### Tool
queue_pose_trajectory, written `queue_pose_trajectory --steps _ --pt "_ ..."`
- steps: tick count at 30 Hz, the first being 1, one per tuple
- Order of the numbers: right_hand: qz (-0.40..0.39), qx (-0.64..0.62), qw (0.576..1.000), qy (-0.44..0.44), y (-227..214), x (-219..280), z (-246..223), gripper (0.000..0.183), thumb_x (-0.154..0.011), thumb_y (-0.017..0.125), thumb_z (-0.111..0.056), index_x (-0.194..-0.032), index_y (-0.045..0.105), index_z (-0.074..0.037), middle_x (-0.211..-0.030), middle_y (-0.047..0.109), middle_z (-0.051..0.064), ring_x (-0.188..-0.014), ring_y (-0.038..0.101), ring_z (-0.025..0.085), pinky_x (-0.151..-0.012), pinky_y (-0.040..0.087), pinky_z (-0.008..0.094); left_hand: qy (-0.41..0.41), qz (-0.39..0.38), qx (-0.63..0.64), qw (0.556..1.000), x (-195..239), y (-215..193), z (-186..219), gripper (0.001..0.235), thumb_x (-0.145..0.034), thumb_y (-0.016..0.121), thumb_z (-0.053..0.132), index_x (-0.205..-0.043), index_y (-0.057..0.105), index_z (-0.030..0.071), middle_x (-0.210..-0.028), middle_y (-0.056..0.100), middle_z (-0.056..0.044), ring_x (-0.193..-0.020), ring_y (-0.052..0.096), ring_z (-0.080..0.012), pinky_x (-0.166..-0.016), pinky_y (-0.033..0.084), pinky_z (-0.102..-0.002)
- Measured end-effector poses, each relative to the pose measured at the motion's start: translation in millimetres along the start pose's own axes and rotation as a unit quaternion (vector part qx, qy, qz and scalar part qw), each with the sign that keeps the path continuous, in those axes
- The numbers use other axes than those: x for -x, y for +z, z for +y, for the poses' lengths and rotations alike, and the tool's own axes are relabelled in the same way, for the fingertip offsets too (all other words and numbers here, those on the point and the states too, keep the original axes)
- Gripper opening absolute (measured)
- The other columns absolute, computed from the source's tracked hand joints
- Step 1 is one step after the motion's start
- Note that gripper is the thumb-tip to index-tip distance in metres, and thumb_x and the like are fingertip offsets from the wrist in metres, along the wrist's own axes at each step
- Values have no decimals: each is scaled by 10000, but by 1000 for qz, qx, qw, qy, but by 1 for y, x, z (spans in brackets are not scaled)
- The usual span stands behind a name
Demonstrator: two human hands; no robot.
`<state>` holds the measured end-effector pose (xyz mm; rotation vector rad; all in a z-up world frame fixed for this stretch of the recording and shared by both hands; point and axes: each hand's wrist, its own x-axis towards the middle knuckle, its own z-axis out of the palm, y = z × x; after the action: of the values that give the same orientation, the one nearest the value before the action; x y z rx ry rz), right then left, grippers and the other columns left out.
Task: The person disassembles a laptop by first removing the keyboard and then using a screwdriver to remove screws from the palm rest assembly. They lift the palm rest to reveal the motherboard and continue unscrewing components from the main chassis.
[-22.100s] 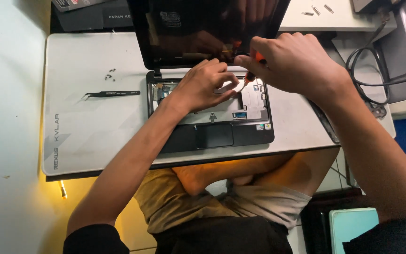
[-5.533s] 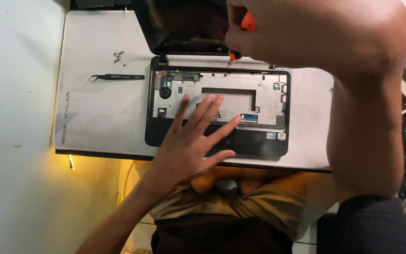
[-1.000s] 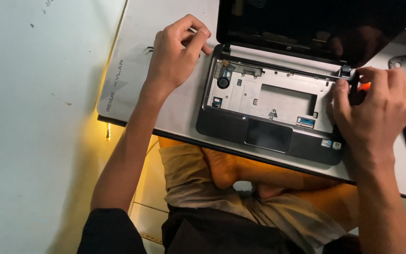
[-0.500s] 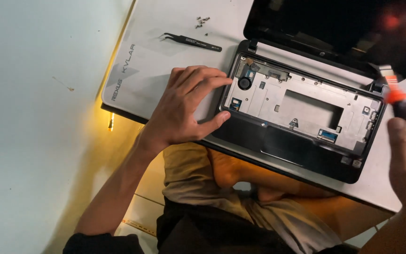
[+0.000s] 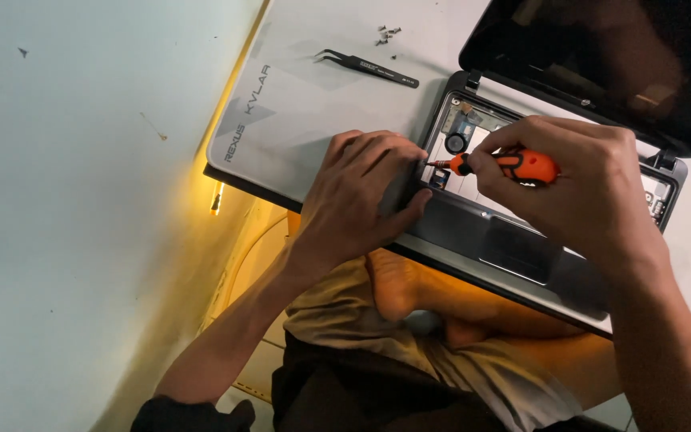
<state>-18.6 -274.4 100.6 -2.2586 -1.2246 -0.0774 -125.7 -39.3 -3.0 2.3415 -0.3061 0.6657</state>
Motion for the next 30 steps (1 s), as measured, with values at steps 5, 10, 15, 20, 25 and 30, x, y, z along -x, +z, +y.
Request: queue_pose_trajectory --steps 5,10,15,20,25,30 --pt "-5 14 1000 21 3 -4 -1 112 -1124 919 31 -1053 840 -3 -977 819 90 -810 700 186 -750 525 329 11 9 -6 1000 2 2 -3 294 -1160 725 339 -1321 718 94 -1339 778 -92 -1314 730 -322 -1162 480 -491" --pt "-58 47 996 -53 -7 -21 -9 66 -1098 885 8 -1052 850 -24 -994 835 88 -848 758 248 -787 554 385 7 -15 -10 1000 5 6 -6 317 -1145 742 345 -1364 689 123 -1363 764 -90 -1357 716 -337 -1172 480 -514" --pt "-199 205 958 -9 -18 -56 -29 248 -1177 766 -480 -1066 836 -270 -885 810 62 -860 772 408 -672 520 511 25 -2 -8 1000 4 3 -3 422 -1068 898 228 -1388 637 140 -1330 715 -70 -1297 713 -306 -1151 500 -492" --pt "-310 348 869 164 -22 -95 -58 859 -1322 462 -797 -900 805 -133 -852 817 215 -883 780 596 -849 558 616 33 6 -1 999 2 3 -3 376 -1069 901 216 -1327 640 134 -1256 718 -73 -1236 715 -297 -1112 492 -464" --pt "-400 317 850 126 -19 -109 -64 539 -1232 555 -640 -1053 800 -194 -962 866 139 -921 811 510 -783 587 582 31 7 -17 999 5 9 -7 455 -1079 914 256 -1407 620 139 -1320 724 -84 -1284 714 -303 -1145 505 -481" --pt "-398 289 859 145 -22 -116 -66 537 -1187 527 -511 -914 780 -124 -856 799 191 -787 730 503 -736 526 566 18 2 -10 1000 1 5 -1 355 -1071 877 245 -1328 656 139 -1270 728 -69 -1237 712 -286 -1128 493 -456"
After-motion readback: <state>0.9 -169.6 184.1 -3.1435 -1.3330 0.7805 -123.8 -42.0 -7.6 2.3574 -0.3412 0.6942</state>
